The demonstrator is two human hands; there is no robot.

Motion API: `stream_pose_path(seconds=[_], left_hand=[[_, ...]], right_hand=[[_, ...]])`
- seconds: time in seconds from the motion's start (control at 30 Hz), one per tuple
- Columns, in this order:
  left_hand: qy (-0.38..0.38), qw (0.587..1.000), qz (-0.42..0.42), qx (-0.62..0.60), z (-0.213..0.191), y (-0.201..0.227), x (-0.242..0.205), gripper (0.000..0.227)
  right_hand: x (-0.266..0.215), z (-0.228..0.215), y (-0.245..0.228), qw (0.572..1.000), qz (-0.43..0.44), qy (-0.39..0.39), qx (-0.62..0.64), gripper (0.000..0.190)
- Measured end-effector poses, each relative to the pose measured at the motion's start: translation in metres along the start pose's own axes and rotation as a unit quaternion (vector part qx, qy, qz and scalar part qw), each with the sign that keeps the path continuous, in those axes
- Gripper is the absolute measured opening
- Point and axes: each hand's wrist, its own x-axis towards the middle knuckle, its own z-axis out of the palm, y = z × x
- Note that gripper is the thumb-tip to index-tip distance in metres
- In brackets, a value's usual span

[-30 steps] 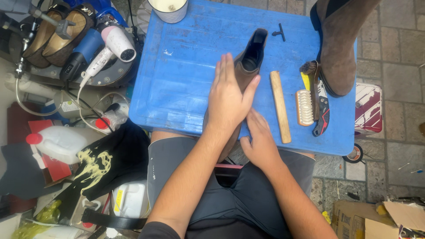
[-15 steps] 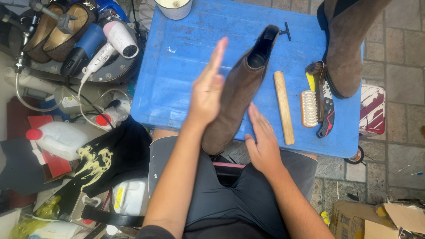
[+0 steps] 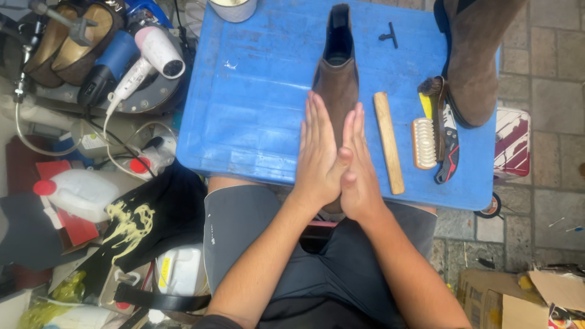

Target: The person brushes a brown suede ankle boot with a wooden-handled brush, then rubs the surface with their hands. They repeat brushing and hand-rubbing on different areas of the boot, including the elastic side panel, and finish by placing the boot on the table.

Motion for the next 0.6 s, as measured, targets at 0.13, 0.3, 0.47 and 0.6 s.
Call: stream_pose_path(seconds=[0.13,0.3,0.47,0.6], left_hand=[[0.019,0.999,0.034,-0.019,0.006,0.014,0.008,0.110],[0.040,0.990,0.038,-0.130,0.008,0.021,0.006,0.113],[0.015,0.920,0.038,-0.390,-0.011,0.024,-0.006,0.114],[0.096,0.953,0.012,-0.287,-0.042,0.013,-0.027,0.102]], right_hand=[[0.010,-0.019,0.001,0.998,-0.037,-0.043,0.003,0.112],[0.004,-0.019,0.008,0.995,-0.058,-0.067,0.053,0.108],[-0.016,-0.012,0.018,0.947,0.022,0.060,0.316,0.092],[-0.040,-0.023,0.019,0.959,0.049,0.113,0.255,0.083]])
